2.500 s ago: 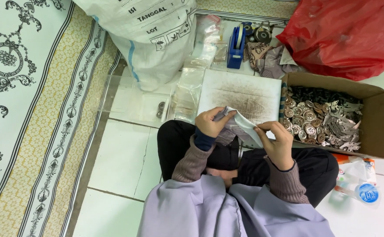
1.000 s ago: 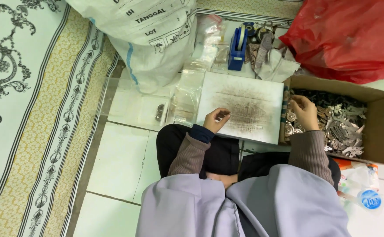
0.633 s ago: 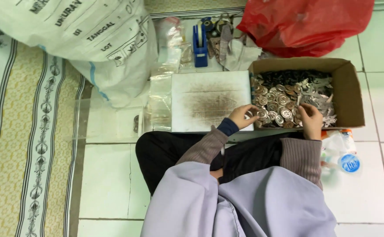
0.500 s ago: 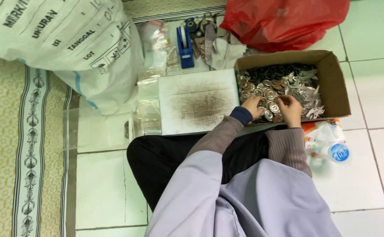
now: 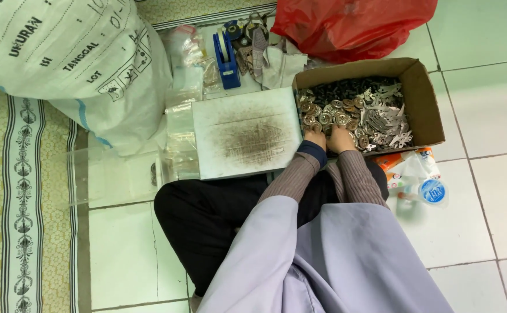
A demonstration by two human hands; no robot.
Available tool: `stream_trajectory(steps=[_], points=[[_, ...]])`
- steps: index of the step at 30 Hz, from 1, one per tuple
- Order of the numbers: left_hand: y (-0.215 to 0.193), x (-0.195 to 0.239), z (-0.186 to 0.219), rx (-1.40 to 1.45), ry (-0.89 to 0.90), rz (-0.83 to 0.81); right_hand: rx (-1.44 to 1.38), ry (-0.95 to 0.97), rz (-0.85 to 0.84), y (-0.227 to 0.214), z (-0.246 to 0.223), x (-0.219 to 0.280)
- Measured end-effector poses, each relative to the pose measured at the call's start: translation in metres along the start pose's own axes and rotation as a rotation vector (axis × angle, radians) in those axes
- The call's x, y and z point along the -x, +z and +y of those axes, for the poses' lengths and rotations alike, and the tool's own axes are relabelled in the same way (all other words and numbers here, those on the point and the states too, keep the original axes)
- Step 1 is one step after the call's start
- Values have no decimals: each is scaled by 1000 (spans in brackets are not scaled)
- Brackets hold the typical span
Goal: A person is sitting on the floor, sorting small metal parts from a cardboard box and placing them into small plastic bags.
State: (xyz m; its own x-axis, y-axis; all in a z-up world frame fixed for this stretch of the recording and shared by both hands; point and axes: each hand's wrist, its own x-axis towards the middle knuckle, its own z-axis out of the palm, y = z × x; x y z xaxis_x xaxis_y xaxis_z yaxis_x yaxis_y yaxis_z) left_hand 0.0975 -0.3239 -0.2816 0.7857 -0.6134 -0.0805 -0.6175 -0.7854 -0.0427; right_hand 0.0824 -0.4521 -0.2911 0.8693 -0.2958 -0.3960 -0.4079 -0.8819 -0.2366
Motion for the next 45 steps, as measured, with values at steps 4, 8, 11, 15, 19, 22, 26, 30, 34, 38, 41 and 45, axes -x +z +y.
stream_trajectory(steps=[4,8,11,15,19,22,26,30,34,38,41,45], points=[[23,-10,1,44,33,47,-50,41,-13,-1,-2,-3],[44,-19,3,184,16,264,-48,42,25,-16,-11,10],[17,-8,-3,234,-8,351,-29,46,91,-38,-24,26],[-28,11,-16,431,-20,305,-299,116,296,-90,-62,77],[-59,19,-25,546,-40,261,-735,0,408,-92,-52,75],[-80,27,-31,671,-90,287,-984,-31,355,-95,-55,80],[-93,32,-39,1133,-183,253,-1249,-75,308,-88,-51,75],[-52,21,-52,1414,-335,381,-1227,-244,237,-85,-65,84],[-37,55,-93,1428,-349,444,-1013,-357,263,-83,-97,111],[-50,115,-143,1348,-413,445,-521,-583,387,-82,-143,140],[-66,148,-172,1165,-443,411,-247,-809,399,-80,-177,156],[-64,172,-193,586,-431,371,106,-956,365,-45,-204,164]])
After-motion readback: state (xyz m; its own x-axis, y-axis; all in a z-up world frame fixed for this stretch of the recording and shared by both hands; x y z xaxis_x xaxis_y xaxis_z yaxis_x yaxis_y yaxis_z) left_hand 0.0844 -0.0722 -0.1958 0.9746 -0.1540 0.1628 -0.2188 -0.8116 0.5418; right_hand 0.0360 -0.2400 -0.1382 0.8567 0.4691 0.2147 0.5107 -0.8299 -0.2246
